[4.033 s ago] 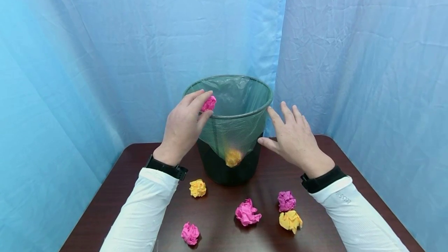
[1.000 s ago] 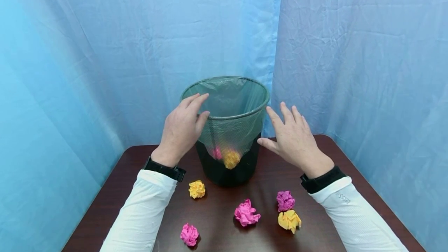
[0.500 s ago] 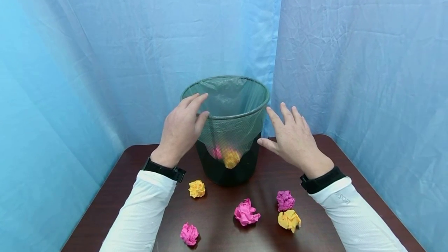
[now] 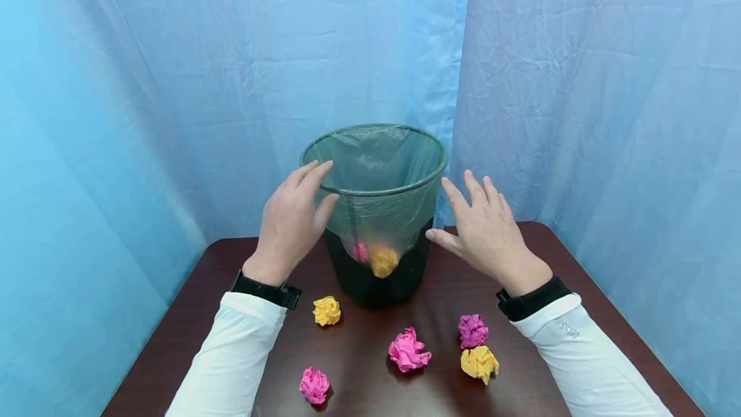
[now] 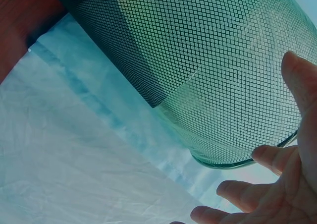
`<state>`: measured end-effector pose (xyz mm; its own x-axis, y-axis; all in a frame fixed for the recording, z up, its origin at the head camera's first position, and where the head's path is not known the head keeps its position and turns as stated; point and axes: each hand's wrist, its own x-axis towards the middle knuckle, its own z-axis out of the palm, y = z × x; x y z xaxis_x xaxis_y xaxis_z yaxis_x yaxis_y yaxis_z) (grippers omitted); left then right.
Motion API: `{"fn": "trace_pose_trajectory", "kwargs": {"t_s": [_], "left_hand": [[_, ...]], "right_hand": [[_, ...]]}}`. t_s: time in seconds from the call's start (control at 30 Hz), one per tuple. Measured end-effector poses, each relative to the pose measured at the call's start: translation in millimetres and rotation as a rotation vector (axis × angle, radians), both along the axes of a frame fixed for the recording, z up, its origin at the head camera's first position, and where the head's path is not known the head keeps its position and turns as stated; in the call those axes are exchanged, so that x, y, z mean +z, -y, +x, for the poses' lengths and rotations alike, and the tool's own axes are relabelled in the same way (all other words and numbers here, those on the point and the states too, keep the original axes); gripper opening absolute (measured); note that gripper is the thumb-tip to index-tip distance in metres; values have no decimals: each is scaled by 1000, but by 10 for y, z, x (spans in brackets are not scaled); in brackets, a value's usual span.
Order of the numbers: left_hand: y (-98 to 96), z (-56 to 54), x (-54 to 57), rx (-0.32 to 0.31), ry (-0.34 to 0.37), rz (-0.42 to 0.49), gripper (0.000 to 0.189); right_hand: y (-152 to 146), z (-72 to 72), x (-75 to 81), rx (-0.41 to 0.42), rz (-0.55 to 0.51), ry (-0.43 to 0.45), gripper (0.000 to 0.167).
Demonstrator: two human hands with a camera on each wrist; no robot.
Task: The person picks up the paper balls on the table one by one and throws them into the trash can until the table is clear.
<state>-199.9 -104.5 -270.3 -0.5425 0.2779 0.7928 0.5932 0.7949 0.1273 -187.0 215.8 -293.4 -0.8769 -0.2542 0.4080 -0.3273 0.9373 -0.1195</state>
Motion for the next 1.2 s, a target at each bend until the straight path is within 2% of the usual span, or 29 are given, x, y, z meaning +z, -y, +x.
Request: {"fn": "trace_pose_trajectory", "kwargs": {"t_s": [0.63,0.97,1.2], "left_hand": [[130,79,-166,53,16,0,61],[220,154,-285,87,14,-39,65],[282,206,-338,121,48,-97,71]], "right_hand": [[23,0,-44,5,3,-5,95],[30,-1,-80,13,0,-7,95],[34,9,-93,10,1,0,96]]}}
